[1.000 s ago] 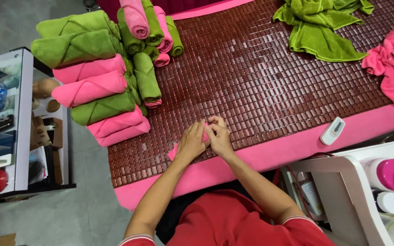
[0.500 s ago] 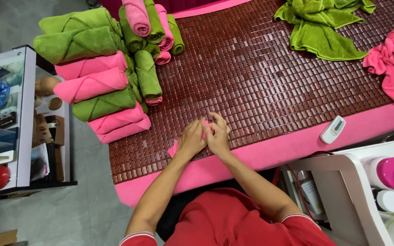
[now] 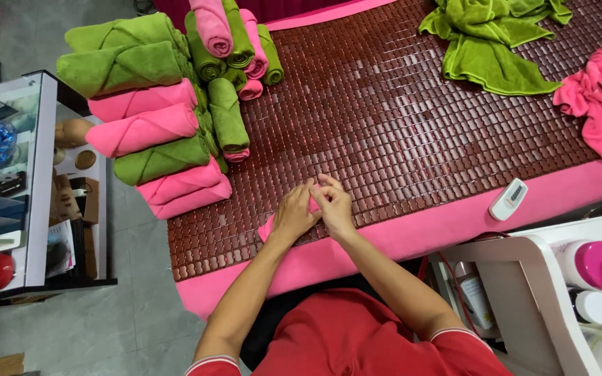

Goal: Folding and rolling small towels and stacking them neatly on a surface.

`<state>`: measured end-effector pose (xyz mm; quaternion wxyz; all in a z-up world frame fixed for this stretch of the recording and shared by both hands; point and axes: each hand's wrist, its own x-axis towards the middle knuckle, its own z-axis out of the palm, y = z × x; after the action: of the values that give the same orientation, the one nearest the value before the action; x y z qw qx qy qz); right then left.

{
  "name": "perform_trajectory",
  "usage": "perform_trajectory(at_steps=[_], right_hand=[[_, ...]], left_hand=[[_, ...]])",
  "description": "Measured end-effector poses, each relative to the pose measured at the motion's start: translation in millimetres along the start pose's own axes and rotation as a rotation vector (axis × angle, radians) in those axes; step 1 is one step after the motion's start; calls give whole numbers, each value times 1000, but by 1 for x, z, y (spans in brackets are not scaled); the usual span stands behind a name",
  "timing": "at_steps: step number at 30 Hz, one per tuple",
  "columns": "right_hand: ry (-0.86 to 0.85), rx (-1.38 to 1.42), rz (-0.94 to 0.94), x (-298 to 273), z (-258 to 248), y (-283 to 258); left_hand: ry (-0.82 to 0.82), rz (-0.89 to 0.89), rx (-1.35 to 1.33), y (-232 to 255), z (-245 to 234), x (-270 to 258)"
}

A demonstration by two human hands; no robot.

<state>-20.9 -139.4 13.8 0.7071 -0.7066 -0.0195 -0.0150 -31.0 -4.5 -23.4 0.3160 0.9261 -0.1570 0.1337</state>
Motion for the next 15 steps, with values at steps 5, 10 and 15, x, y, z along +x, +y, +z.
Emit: perform_trajectory(at_steps=[5,10,15], right_hand=[[-11,-333,-223,-3,-5,-8],[-131,-203,-175,11,-13,23],[-205,-79,-227,-36,-40,-31]], left_hand=[[-30,-25,-11,-5,6,0],[32,14,16,-10,15,0],[311,-245,-308,19,-39,22]])
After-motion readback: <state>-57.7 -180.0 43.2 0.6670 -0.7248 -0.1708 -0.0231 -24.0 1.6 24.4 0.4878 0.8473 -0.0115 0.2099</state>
